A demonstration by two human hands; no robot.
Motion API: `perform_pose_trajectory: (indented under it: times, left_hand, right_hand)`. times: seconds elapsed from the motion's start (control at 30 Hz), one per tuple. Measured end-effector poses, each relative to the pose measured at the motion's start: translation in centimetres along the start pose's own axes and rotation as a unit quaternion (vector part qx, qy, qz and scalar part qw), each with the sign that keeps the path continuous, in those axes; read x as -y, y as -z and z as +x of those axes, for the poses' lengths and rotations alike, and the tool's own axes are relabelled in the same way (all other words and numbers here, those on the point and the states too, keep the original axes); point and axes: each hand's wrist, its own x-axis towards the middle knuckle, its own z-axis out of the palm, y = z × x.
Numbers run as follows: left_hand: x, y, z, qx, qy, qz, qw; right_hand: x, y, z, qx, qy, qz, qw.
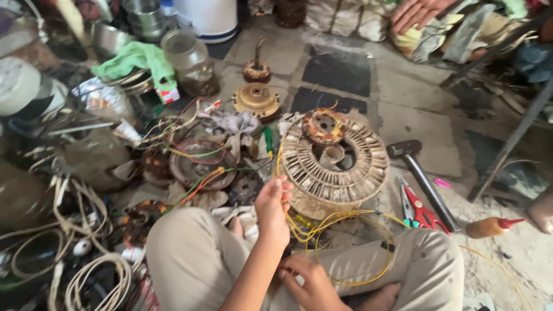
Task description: The person sits on the floor and handles various disassembled electric motor components, including a stator and a rotor. They manipulate yellow wires, thread them through the stator slots, and examine the rotor assembly. The person also picks up and inspects a metal motor cover and other small parts scattered around the workspace.
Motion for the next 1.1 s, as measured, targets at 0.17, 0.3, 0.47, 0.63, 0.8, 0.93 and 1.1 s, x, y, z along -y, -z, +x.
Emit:
perform_pose_trajectory:
  times: [0.17, 0.3, 0.47, 0.63, 0.8, 0.93, 1.1]
  left_hand:
    - [-0.3, -0.1, 0.0, -0.004, 0.001, -0.004, 1.0]
    - [-0.4, 0.1, 0.2, -0.013, 0.012, -0.011, 1.0]
    - [-0.5, -0.1, 0.0, -0.015, 0.018, -0.016, 1.0]
    - [-0.6, 0.0, -0.2, -0.012, 0.011, -0.02, 1.0]
    - [-0.3, -0.2, -0.2, -0.001, -0.005, -0.009, 1.0]
    - [-0.4, 0.1, -0.3, -0.028, 0.002, 0.004, 1.0]
    - [-0.7, 0.1, -0.2, -0.015, 0.009, -0.015, 1.0]
  right_hand:
    - [-2.1, 0.7, 1.2, -0.045, -0.028, -0.027, 0.998]
    - [-3.8, 0.8, 1.1, -0.101, -0.148, 0.003, 0.984]
    - [-3.2, 2.5, 1.8, -0.216, -0.043, -0.069, 0.973]
    - [-1.9, 6.4, 3.6, -0.319, -0.104, -0.032, 0.941]
    - [-2.8, 13.7, 12.3, -0.293, 0.065, -0.312, 0.902]
    - [-5.8, 16.6, 20.8, -0.247, 0.016, -0.33, 0.911]
    - [-7.9, 15.1, 23.9, -0.237, -0.077, -0.359, 0.9]
